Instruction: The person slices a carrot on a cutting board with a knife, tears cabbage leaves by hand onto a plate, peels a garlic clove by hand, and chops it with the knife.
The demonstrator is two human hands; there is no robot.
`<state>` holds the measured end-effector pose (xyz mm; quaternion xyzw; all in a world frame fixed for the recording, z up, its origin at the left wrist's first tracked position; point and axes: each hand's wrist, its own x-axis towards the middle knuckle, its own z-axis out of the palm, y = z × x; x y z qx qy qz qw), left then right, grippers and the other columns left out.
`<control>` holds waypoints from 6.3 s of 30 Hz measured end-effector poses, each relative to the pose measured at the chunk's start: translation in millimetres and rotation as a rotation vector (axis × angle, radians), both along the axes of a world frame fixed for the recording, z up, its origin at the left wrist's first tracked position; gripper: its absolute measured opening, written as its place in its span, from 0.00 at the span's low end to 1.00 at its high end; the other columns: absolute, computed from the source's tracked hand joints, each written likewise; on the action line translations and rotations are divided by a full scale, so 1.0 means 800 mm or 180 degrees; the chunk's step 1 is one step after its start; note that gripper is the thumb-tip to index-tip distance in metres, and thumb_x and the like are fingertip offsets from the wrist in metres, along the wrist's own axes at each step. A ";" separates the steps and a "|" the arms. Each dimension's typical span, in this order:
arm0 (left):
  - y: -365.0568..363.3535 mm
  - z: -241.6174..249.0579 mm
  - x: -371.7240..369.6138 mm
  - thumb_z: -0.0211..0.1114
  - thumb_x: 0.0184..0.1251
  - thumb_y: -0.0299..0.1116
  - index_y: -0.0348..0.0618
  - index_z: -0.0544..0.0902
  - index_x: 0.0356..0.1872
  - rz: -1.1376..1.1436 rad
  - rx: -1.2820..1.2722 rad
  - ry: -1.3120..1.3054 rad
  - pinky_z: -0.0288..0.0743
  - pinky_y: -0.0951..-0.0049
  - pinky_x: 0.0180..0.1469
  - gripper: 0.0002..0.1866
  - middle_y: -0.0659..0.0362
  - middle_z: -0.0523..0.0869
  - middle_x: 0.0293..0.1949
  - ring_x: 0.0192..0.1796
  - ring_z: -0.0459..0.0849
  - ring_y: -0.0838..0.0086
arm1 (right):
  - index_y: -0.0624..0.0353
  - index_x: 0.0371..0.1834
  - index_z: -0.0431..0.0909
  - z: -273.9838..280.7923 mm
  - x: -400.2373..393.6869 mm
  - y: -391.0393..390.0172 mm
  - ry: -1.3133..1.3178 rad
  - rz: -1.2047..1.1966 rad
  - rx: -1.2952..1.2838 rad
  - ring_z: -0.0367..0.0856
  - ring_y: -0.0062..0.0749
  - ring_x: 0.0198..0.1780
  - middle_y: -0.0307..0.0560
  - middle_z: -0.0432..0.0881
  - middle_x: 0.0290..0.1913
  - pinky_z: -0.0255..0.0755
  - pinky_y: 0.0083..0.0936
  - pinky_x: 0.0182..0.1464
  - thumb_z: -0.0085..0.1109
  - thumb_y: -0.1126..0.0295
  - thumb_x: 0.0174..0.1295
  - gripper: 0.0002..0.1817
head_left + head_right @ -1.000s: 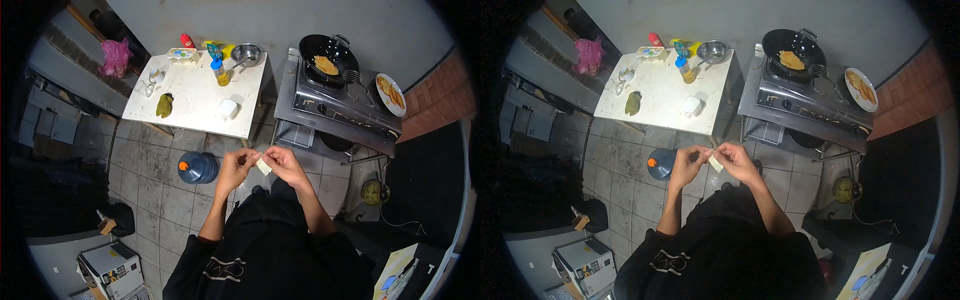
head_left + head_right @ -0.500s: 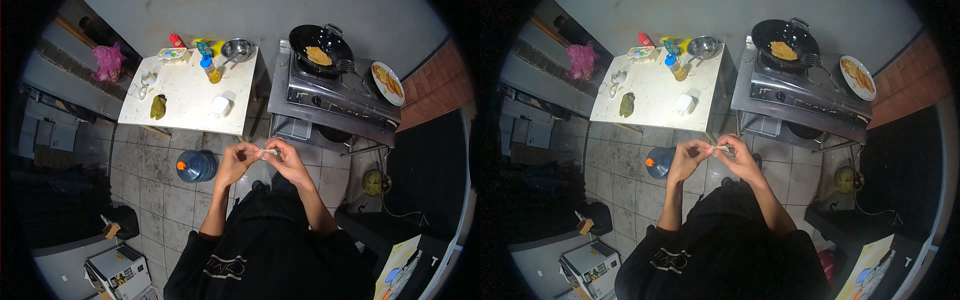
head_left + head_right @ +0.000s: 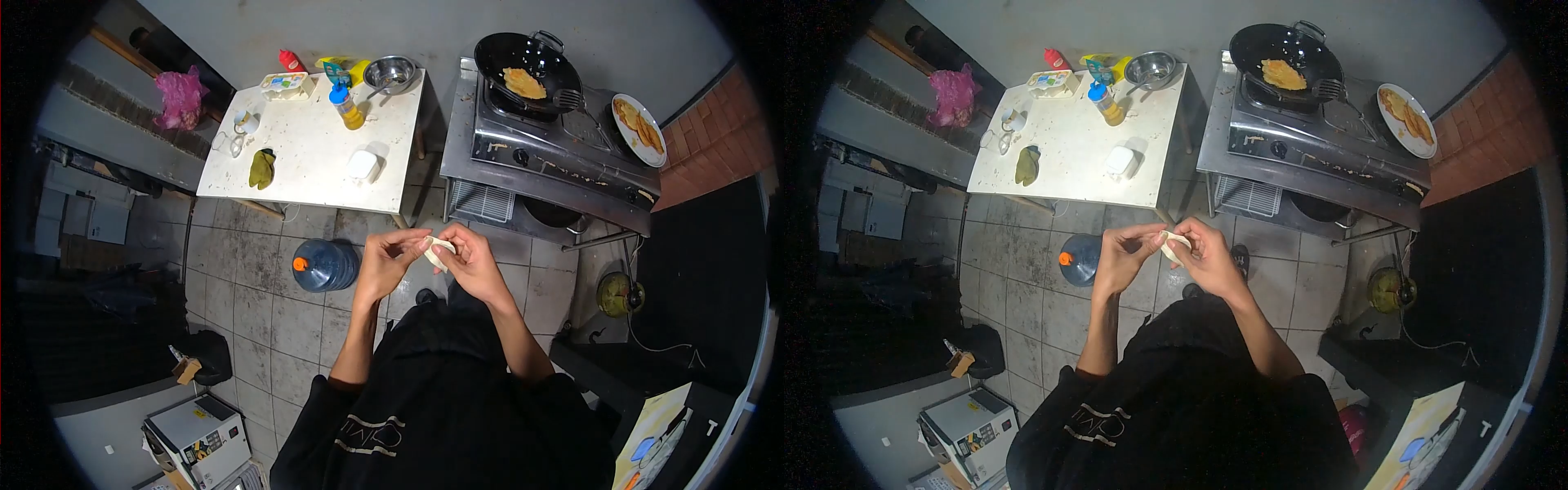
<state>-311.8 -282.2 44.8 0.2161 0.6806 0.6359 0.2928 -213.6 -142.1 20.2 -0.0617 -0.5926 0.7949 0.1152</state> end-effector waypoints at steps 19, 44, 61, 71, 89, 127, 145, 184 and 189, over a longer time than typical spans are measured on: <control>0.000 -0.006 0.003 0.75 0.55 0.24 0.35 0.88 0.39 -0.0203 0.0272 -0.0368 0.78 0.75 0.46 0.11 0.56 0.89 0.33 0.38 0.84 0.77 | 0.66 0.42 0.73 0.011 0.012 0.000 0.0065 -0.0050 0.0317 0.78 0.17 0.37 0.40 0.79 0.35 0.78 0.17 0.35 0.58 0.81 0.63 0.06; -0.009 -0.015 -0.004 0.76 0.51 0.21 0.35 0.85 0.28 -0.0216 0.0353 -0.0447 0.80 0.72 0.45 0.07 0.51 0.88 0.32 0.38 0.86 0.72 | 0.66 0.40 0.73 0.005 0.011 -0.001 0.0130 -0.0001 0.0764 0.78 0.17 0.34 0.40 0.78 0.32 0.71 0.17 0.36 0.59 0.83 0.60 0.07; -0.012 -0.020 -0.011 0.81 0.45 0.25 0.40 0.82 0.26 -0.0369 0.0022 0.0158 0.76 0.78 0.41 0.13 0.63 0.84 0.27 0.34 0.82 0.81 | 0.65 0.41 0.76 0.009 0.009 0.010 0.0255 0.0131 0.0620 0.77 0.19 0.38 0.41 0.79 0.36 0.73 0.21 0.43 0.59 0.75 0.65 0.06; -0.009 -0.006 -0.004 0.84 0.37 0.29 0.39 0.80 0.27 -0.0400 -0.0704 0.0649 0.74 0.77 0.40 0.19 0.62 0.83 0.26 0.32 0.80 0.80 | 0.64 0.36 0.77 -0.001 -0.001 0.006 -0.0130 0.0345 0.0727 0.75 0.15 0.32 0.35 0.77 0.29 0.68 0.18 0.34 0.64 0.74 0.61 0.07; -0.012 -0.002 -0.002 0.69 0.62 0.24 0.31 0.82 0.45 -0.0709 -0.0189 -0.0054 0.77 0.78 0.46 0.12 0.59 0.86 0.37 0.41 0.82 0.80 | 0.64 0.36 0.78 -0.018 -0.004 0.009 -0.0251 0.0018 0.0005 0.79 0.16 0.40 0.38 0.81 0.35 0.72 0.15 0.44 0.61 0.80 0.63 0.02; -0.004 -0.015 -0.001 0.70 0.63 0.30 0.33 0.86 0.45 -0.0159 0.0035 -0.0312 0.75 0.80 0.43 0.13 0.58 0.88 0.35 0.38 0.81 0.80 | 0.64 0.38 0.74 -0.014 -0.007 -0.003 -0.0082 -0.0407 -0.0161 0.79 0.16 0.40 0.38 0.79 0.36 0.72 0.15 0.42 0.61 0.84 0.61 0.06; -0.008 -0.028 -0.003 0.68 0.64 0.25 0.33 0.84 0.40 -0.0157 0.0265 -0.0238 0.78 0.77 0.48 0.07 0.57 0.88 0.37 0.42 0.84 0.78 | 0.64 0.40 0.72 -0.017 -0.005 -0.013 -0.0031 -0.0306 0.0001 0.78 0.17 0.39 0.37 0.76 0.36 0.75 0.17 0.40 0.58 0.83 0.63 0.06; -0.008 -0.021 0.000 0.75 0.54 0.22 0.40 0.82 0.33 -0.0020 0.1071 -0.0832 0.73 0.79 0.40 0.09 0.63 0.83 0.32 0.36 0.79 0.81 | 0.64 0.44 0.71 0.003 0.003 -0.019 0.0334 -0.0145 0.0692 0.78 0.18 0.40 0.40 0.77 0.40 0.73 0.16 0.44 0.63 0.86 0.56 0.15; -0.008 -0.031 0.001 0.75 0.55 0.23 0.41 0.82 0.34 -0.0037 0.1301 -0.1094 0.73 0.78 0.41 0.09 0.64 0.82 0.32 0.36 0.79 0.81 | 0.66 0.43 0.75 0.004 0.001 -0.024 0.0387 -0.0367 0.0815 0.80 0.20 0.42 0.41 0.78 0.40 0.74 0.18 0.44 0.61 0.86 0.58 0.11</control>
